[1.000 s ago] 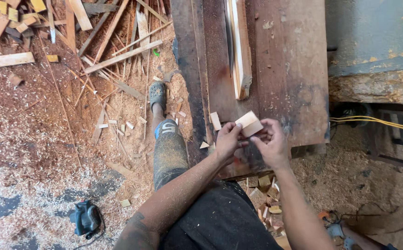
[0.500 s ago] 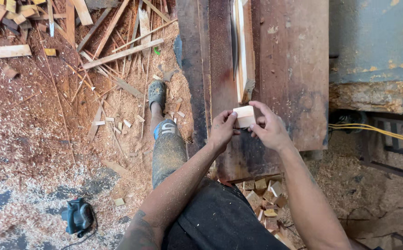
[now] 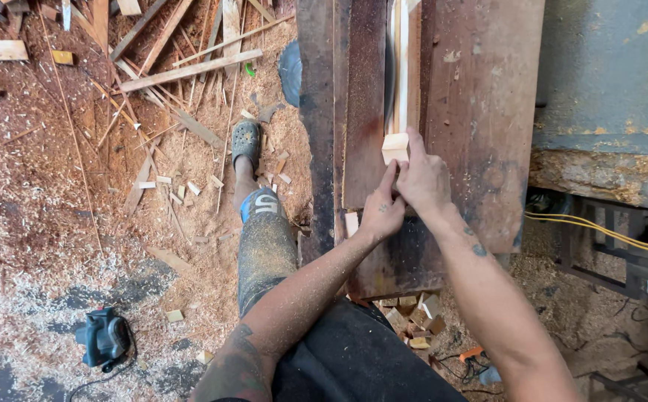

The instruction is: The person uses a table saw to cut small wooden pyramid-shaped blocks from a length of wood, repeating the process for multiple blocks.

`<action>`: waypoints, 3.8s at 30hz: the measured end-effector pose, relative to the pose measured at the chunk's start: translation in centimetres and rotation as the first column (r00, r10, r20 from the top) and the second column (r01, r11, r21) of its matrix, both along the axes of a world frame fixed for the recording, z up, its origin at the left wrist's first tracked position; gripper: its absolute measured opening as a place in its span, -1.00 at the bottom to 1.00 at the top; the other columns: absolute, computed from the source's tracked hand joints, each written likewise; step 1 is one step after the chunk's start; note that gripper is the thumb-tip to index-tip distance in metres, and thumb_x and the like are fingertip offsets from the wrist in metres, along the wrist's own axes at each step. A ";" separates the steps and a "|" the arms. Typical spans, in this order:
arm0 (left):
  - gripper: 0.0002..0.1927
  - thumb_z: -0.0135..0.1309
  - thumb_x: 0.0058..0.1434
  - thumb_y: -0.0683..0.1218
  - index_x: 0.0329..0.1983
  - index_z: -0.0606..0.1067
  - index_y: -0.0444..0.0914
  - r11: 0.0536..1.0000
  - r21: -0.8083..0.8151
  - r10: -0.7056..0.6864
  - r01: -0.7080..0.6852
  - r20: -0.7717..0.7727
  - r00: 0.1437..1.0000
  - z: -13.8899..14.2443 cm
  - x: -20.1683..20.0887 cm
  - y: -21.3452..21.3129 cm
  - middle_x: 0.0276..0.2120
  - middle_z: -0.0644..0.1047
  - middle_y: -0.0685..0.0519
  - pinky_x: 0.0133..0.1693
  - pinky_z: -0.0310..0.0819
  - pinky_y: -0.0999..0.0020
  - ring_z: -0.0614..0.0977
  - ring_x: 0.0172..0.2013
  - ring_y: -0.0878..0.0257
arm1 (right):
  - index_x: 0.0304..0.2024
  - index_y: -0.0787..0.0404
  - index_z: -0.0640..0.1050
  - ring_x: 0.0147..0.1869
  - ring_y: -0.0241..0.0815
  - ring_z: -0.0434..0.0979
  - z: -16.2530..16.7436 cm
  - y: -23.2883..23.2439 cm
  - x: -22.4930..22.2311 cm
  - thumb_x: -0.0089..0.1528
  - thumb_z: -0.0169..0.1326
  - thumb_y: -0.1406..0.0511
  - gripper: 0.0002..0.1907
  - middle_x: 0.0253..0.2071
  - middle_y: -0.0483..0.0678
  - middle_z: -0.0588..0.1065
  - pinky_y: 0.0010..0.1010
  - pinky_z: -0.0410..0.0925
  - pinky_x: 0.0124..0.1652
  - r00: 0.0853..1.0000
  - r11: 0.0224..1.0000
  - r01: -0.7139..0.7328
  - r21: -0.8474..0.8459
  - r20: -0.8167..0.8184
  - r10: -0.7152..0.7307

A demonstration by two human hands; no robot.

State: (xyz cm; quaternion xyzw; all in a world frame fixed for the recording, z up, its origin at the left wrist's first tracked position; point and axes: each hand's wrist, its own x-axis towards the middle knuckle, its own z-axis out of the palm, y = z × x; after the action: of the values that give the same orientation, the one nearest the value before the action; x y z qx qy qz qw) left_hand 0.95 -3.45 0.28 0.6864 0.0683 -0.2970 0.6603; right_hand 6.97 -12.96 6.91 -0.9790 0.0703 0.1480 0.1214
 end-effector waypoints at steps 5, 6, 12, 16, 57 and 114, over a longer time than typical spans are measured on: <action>-0.13 0.06 0.20 -0.10 0.56 0.00 -0.13 0.999 -0.009 0.036 -0.035 0.066 0.997 -0.1 2.5 -0.1 -0.10 0.62 -0.25 0.04 0.50 0.00 0.66 -0.04 -0.19 | 0.44 0.18 0.23 -0.18 0.37 0.63 -0.4 0.1 2.2 0.25 0.11 0.36 -0.29 -0.30 0.35 0.58 0.11 0.47 -0.08 0.999 1.000 -0.018 -0.010 0.031 0.018; -0.16 0.03 0.22 -0.10 0.56 0.02 -0.13 0.999 -0.008 0.050 -0.049 0.066 0.997 0.2 2.8 -0.2 -0.10 0.63 -0.24 0.04 0.51 0.01 0.67 -0.05 -0.19 | 0.45 0.19 0.23 -0.18 0.33 0.65 -0.3 0.1 2.7 0.26 0.11 0.37 -0.30 -0.31 0.34 0.58 0.05 0.50 -0.06 1.000 1.000 -0.007 0.007 0.025 0.007; -0.24 0.00 0.22 -0.12 0.51 0.13 -0.24 0.998 0.018 -0.053 0.053 -0.019 0.998 3.4 0.0 0.5 -0.24 0.65 -0.37 0.06 0.54 0.03 0.69 -0.16 -0.21 | 0.45 0.23 0.24 -0.17 0.27 0.67 0.5 0.7 5.2 0.24 0.15 0.41 -0.27 -0.29 0.32 0.60 -0.02 0.51 -0.02 0.998 0.999 -0.049 0.011 0.050 0.049; -0.37 -0.01 0.26 -0.07 0.42 0.26 -0.29 0.971 -0.050 -0.232 0.232 0.015 0.973 5.0 -3.2 1.4 -0.13 0.62 -0.35 0.08 0.55 0.10 0.73 -0.16 -0.11 | 0.44 0.21 0.25 -0.18 0.28 0.66 0.8 1.1 7.2 0.23 0.16 0.40 -0.27 -0.28 0.32 0.59 -0.01 0.50 -0.06 0.997 0.999 -0.043 0.003 0.068 0.043; -0.28 -0.01 0.18 -0.20 0.47 0.22 -0.18 0.999 0.054 -0.014 0.008 0.125 0.992 0.1 -1.0 1.9 -0.23 0.63 -0.28 -0.05 0.56 0.02 0.68 -0.18 -0.18 | 0.37 0.02 0.26 -0.16 0.47 0.57 0.7 -0.1 -1.7 0.23 0.07 0.40 -0.34 -0.31 0.37 0.56 0.24 0.39 -0.12 0.996 0.993 0.055 0.100 0.060 -0.061; -0.66 0.24 0.19 -0.09 0.05 0.55 -0.09 0.534 0.718 -0.811 0.447 0.584 0.031 1.7 -14.9 8.3 0.23 0.42 -0.11 0.41 0.20 -0.15 0.39 0.36 -0.07 | 0.27 0.21 0.36 0.00 0.15 0.65 -17.6 0.1 -60.5 0.12 0.36 0.19 -0.27 0.00 0.27 0.59 -0.16 0.51 -0.02 0.046 0.107 0.991 -0.086 -0.531 -0.846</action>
State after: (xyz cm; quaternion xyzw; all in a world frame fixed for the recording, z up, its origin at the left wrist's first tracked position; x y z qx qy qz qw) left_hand -13.91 4.89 1.96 0.7801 -0.5612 -0.1294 0.2447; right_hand -53.50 -12.84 -10.73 -0.5924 0.6915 0.2654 0.3168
